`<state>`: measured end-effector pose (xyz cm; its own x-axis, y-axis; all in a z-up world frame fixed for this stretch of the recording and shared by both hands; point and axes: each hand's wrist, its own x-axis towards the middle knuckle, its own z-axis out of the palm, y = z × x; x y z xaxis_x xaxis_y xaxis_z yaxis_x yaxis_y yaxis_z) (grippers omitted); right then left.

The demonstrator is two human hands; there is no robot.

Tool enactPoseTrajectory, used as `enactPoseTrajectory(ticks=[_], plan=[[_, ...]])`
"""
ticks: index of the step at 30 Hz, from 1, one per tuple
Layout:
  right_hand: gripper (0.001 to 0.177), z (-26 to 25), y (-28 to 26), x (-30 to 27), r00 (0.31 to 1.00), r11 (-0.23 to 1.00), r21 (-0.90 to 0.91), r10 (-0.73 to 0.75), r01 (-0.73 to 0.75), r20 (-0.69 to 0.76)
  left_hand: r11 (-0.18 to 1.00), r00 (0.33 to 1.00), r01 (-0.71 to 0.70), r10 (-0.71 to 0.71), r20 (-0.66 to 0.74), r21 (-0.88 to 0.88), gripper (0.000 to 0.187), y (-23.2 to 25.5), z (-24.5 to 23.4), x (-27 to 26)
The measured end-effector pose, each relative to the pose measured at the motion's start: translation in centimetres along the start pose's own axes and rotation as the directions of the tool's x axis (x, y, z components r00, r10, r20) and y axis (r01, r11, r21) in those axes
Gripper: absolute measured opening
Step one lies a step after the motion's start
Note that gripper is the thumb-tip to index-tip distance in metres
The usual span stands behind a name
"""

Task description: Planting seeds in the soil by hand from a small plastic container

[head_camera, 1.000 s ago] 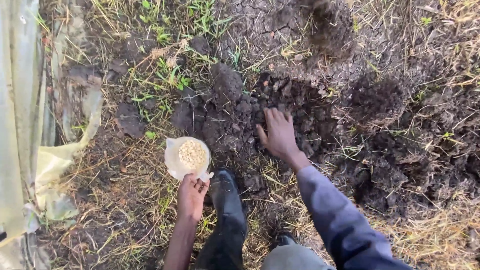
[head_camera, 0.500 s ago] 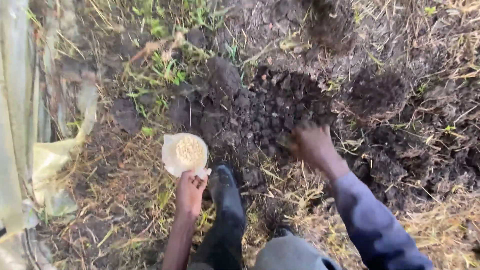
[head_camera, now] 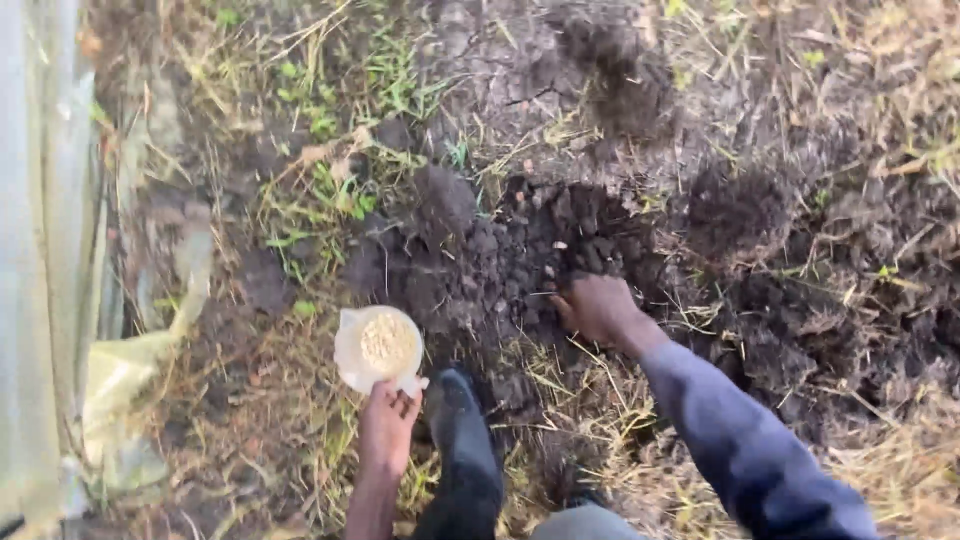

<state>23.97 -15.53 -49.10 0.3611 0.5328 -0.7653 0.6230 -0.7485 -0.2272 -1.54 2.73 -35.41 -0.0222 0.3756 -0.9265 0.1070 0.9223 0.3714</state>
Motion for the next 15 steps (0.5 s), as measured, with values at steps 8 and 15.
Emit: enactPoseTrajectory(ticks=[8,15], plan=[[0.038,-5.8,-1.2,-1.1,0.995,0.996,-0.047,0.078,-0.075,0.062,0.982,0.997,-0.039,0.051,-0.061,0.182,0.043,-0.2,0.0,2.4],[0.028,-2.8,-2.4,1.4,0.955,0.975,0.034,-0.209,0.221,-0.211,0.965,0.988,-0.145,0.151,-0.012,0.22,0.055,-2.1,-2.0,4.0]])
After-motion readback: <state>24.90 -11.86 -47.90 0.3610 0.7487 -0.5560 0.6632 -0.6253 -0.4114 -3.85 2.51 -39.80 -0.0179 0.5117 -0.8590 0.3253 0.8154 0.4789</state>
